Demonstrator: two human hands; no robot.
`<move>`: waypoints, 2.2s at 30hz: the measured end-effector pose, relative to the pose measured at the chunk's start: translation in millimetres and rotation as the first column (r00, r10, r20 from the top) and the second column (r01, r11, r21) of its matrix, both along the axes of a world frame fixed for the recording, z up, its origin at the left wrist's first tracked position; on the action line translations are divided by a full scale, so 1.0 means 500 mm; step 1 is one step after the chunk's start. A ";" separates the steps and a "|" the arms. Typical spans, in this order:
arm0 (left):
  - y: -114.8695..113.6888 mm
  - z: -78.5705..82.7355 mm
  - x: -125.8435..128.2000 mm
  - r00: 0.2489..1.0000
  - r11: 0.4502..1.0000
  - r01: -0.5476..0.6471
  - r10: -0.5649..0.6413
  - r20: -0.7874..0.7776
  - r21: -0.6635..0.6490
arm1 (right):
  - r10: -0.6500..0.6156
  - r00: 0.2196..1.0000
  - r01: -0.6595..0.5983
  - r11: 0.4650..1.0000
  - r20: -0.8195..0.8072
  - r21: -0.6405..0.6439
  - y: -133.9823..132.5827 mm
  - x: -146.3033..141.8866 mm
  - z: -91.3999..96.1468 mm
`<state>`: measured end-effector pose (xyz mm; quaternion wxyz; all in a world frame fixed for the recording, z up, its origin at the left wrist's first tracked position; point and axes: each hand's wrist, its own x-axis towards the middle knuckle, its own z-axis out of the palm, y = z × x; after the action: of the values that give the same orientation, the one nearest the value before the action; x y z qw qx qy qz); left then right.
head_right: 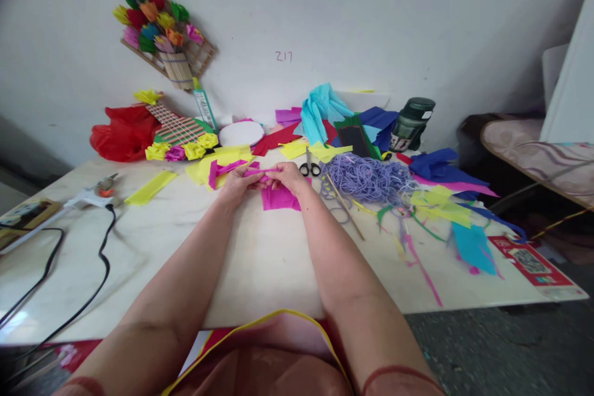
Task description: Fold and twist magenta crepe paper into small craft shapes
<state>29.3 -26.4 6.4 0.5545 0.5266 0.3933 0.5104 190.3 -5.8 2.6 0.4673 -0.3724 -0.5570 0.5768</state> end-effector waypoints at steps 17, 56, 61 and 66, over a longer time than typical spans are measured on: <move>0.007 -0.012 -0.007 0.995 0.996 0.087 -0.086 0.055 -0.024 | 0.030 0.999 -0.030 1.000 -0.032 0.004 0.006 0.004 -0.011; 0.004 0.003 -0.013 0.958 0.988 0.101 -0.065 0.278 -0.119 | 0.035 0.985 -0.016 0.994 -0.168 0.111 -0.006 0.005 0.009; 0.003 0.005 -0.010 0.973 0.990 0.090 -0.063 0.223 -0.112 | -0.013 0.994 0.026 0.993 -0.104 0.118 0.000 0.002 0.004; 0.006 0.000 -0.008 0.981 0.994 0.067 -0.049 0.188 -0.090 | -0.044 0.998 0.050 0.991 -0.052 0.121 0.006 0.003 -0.001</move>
<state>25.4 -23.5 6.6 0.6278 0.4609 0.3485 0.5215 191.9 -2.9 2.1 0.5160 -0.3417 -0.5710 0.5394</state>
